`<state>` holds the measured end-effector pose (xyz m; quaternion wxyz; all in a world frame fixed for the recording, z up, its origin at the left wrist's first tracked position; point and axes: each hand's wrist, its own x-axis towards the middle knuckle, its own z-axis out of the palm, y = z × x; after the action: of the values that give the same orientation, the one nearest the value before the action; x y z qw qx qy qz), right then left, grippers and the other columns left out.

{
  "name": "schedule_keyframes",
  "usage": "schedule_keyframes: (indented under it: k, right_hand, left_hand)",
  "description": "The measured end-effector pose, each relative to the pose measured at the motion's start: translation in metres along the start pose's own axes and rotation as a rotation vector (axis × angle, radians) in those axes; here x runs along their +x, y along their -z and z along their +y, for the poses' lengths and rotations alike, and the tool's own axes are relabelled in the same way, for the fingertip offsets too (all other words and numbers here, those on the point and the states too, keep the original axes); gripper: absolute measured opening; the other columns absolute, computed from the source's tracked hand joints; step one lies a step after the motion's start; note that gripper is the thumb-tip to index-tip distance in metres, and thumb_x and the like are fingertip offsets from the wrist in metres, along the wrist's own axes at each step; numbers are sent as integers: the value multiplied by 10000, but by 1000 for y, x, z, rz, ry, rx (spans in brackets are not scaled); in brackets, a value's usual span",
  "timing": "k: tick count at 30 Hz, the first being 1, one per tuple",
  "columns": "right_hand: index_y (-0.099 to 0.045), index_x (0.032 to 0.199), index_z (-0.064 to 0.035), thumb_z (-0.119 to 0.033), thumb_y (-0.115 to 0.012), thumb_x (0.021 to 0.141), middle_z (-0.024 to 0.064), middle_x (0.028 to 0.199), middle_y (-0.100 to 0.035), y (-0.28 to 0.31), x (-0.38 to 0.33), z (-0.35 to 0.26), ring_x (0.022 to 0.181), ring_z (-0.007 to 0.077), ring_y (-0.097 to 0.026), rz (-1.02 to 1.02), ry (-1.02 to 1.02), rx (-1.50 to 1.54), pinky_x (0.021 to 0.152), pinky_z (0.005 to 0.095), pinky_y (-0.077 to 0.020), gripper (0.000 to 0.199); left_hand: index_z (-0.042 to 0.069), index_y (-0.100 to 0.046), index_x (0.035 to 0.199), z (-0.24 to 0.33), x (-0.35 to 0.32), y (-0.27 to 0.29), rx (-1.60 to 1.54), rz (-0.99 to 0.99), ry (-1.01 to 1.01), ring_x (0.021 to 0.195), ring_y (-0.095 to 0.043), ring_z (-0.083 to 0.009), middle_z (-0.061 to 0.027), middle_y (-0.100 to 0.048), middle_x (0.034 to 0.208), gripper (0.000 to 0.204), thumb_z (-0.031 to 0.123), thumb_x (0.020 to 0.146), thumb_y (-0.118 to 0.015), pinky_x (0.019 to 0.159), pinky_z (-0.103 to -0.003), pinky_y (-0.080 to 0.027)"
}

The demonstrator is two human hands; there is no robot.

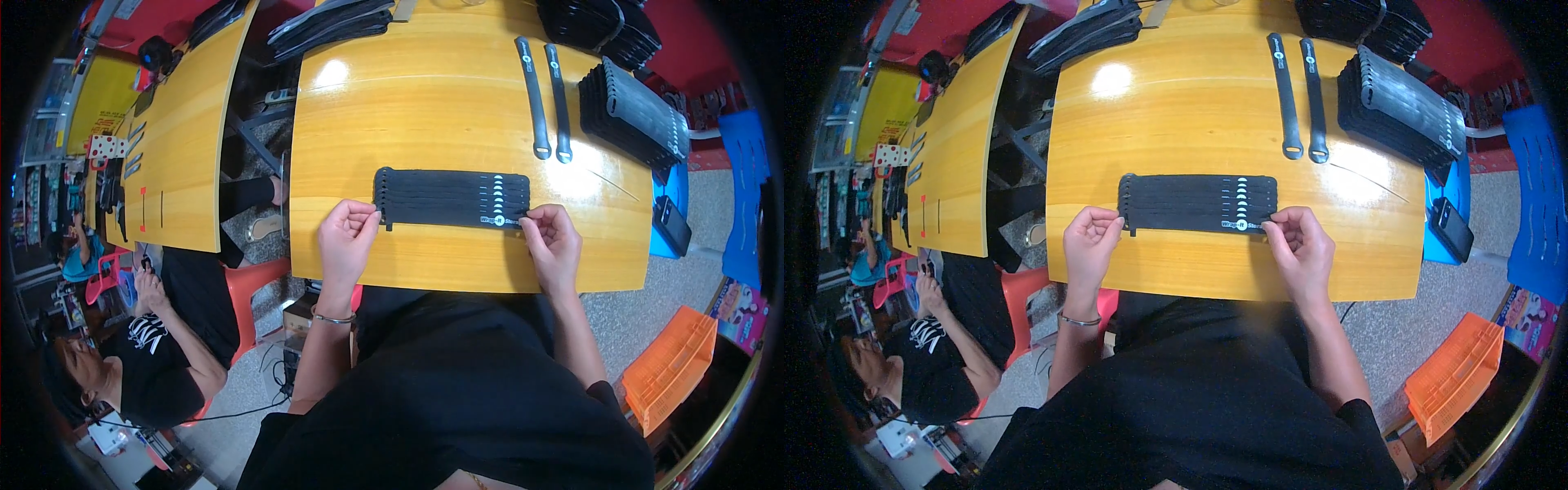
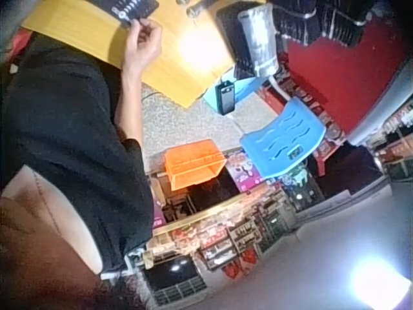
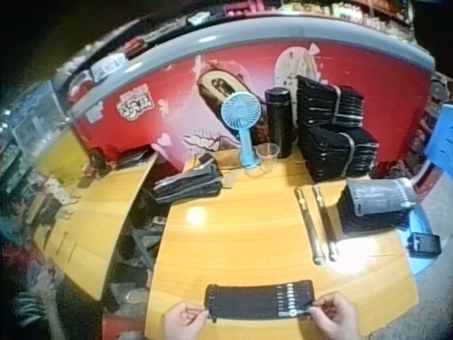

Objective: The person is assembling and organizing black flexible straps at a manufacturing workspace.

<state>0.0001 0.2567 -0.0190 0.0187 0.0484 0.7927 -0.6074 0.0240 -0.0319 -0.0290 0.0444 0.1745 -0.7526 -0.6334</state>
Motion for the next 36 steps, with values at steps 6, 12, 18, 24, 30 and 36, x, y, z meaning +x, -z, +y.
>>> schedule_keyframes:
  k: [6,12,18,24,30,36]
  right_hand:
    - [-591,893,-7,-21,-695,831,1,761,-616,-3,1,1,642,31,-565,31,39,-77,565,172,-472,122]
    - [-563,926,-1,2,-661,857,-17,775,-576,-3,0,2,646,14,-508,14,42,-113,577,146,-421,120]
    - [-566,912,-1,7,-666,851,-18,772,-580,-4,1,3,635,6,-504,26,69,-159,554,141,-415,117]
    - [-588,856,-6,-25,-717,801,35,736,-608,-6,2,4,580,59,-558,73,101,-186,522,198,-469,142]
    - [-581,858,-7,-34,-722,796,44,735,-607,-6,2,6,577,73,-563,79,116,-221,523,208,-474,156]
    - [-549,905,-14,-37,-726,794,45,725,-607,-7,1,5,578,79,-562,98,113,-251,525,215,-473,211]
  left_hand:
    - [-14,-605,879,0,0,0,22,11,5,660,-557,-35,-12,-611,768,67,-43,839,-650,586,-157,-461]
    - [-14,-604,880,0,-1,-1,35,8,-19,667,-563,-38,-18,-614,774,63,-45,843,-644,592,-158,-464]
    - [-15,-602,884,-2,-1,-1,38,9,-15,672,-568,-43,-19,-615,776,70,-45,840,-648,600,-162,-468]
    - [-17,-599,888,-3,0,1,42,3,-25,678,-581,-46,-25,-620,780,80,-51,836,-650,604,-166,-478]
    - [-23,-595,891,-3,0,-1,53,7,-36,682,-586,-47,-30,-622,783,79,-54,839,-646,608,-167,-481]
    - [-27,-590,892,-2,-1,-1,36,-4,-40,688,-584,-50,-33,-622,787,79,-54,841,-643,617,-166,-481]
